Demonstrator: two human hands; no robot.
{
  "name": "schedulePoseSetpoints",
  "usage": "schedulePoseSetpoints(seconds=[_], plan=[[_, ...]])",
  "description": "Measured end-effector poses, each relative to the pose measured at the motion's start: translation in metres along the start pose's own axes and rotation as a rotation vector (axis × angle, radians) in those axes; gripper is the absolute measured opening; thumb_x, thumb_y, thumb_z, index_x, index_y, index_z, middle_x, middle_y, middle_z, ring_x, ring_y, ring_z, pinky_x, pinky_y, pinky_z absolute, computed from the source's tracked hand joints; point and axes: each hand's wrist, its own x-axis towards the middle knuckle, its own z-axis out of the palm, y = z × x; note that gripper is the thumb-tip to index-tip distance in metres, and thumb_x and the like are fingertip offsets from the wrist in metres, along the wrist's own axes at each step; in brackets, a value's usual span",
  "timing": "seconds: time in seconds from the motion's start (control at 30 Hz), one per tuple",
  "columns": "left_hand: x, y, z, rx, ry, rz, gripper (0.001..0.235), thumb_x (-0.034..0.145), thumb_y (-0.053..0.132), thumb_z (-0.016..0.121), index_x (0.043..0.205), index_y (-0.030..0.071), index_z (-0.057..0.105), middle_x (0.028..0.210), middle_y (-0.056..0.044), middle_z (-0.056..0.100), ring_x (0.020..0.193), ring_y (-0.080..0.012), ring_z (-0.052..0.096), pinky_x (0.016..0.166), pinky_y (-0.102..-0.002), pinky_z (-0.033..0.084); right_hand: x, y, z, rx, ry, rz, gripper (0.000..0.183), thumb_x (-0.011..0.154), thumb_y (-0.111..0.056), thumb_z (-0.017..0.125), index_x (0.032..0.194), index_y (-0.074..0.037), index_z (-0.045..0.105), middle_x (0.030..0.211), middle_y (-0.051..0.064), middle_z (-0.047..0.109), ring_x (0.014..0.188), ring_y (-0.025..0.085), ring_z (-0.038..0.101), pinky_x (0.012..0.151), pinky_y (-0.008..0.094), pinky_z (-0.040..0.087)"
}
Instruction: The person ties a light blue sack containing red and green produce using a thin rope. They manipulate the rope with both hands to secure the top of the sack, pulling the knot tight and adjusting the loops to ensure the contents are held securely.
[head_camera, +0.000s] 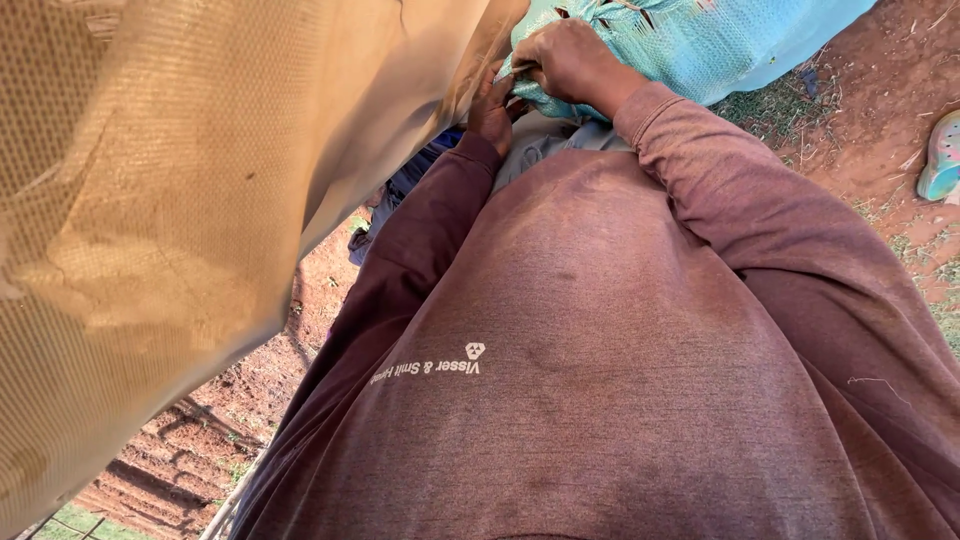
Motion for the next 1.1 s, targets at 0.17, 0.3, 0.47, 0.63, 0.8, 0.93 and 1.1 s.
schedulePoseSetpoints(seconds=[0.17,0.3,0.47,0.63,0.8,0.93,1.1], plan=[[-0.002,-0.003,-0.002,-0.014,0.014,0.008,0.047,0.105,0.025,0.083,0.149,0.016,0.07,0.123,-0.014,0.083,0.098,-0.0359,0.08,0.081,-0.054,0.07,-0.003,0.004,0.011,0.004,0.079,0.085,0.039,0.097,-0.017,0.096,0.112,-0.023,0.061,0.082,-0.005,0.069,0.068,0.032,0.064,0.073,0.053,0.052],[-0.001,-0.001,0.003,0.019,0.029,0.019,0.04,0.104,0.024,0.084,0.143,0.019,0.076,0.118,-0.013,0.085,0.095,-0.0344,0.08,0.078,-0.054,0.071,-0.002,0.002,0.009,0.041,0.1,0.164,0.046,0.097,-0.018,0.099,0.116,-0.024,0.058,0.085,-0.007,0.07,0.068,0.03,0.063,0.071,0.052,0.052],[0.004,-0.001,-0.009,-0.028,-0.007,0.088,0.039,0.101,0.01,0.09,0.139,0.015,0.079,0.124,-0.016,0.085,0.106,-0.0345,0.081,0.086,-0.057,0.071,-0.002,0.0,0.019,-0.013,0.198,0.153,0.051,0.09,-0.022,0.102,0.114,-0.024,0.057,0.084,-0.017,0.078,0.065,0.022,0.069,0.065,0.047,0.054],[-0.027,0.038,0.011,-0.09,-0.275,0.04,0.034,0.117,0.027,0.067,0.143,0.007,0.075,0.125,-0.012,0.084,0.113,-0.0244,0.078,0.103,-0.043,0.062,-0.004,0.001,0.027,-0.163,0.28,0.128,0.035,0.095,-0.022,0.088,0.115,-0.023,0.059,0.075,0.001,0.071,0.062,0.031,0.068,0.058,0.047,0.047],[-0.028,0.046,0.016,-0.119,-0.197,-0.099,0.047,0.11,0.045,0.071,0.136,0.007,0.081,0.121,-0.018,0.087,0.113,-0.0367,0.081,0.105,-0.058,0.067,-0.001,0.007,0.028,-0.128,0.222,0.093,0.051,0.094,-0.03,0.101,0.114,-0.021,0.055,0.074,0.0,0.069,0.062,0.033,0.065,0.059,0.049,0.044],[0.001,0.026,0.0,0.023,-0.249,0.059,0.049,0.094,-0.022,0.085,0.132,0.009,0.082,0.118,-0.016,0.083,0.108,-0.0311,0.078,0.092,-0.048,0.074,0.0,-0.001,0.02,-0.292,0.179,0.065,0.04,0.097,-0.028,0.092,0.117,-0.02,0.058,0.069,-0.001,0.063,0.06,0.026,0.063,0.054,0.046,0.043],[-0.007,0.06,0.018,0.302,-0.293,0.199,0.04,0.088,-0.009,0.095,0.125,0.006,0.087,0.114,-0.009,0.086,0.106,-0.0236,0.079,0.089,-0.042,0.073,0.002,-0.003,0.021,-0.301,0.21,0.071,0.042,0.094,-0.025,0.095,0.122,-0.018,0.065,0.068,-0.003,0.061,0.067,0.025,0.064,0.08,0.045,0.056]])
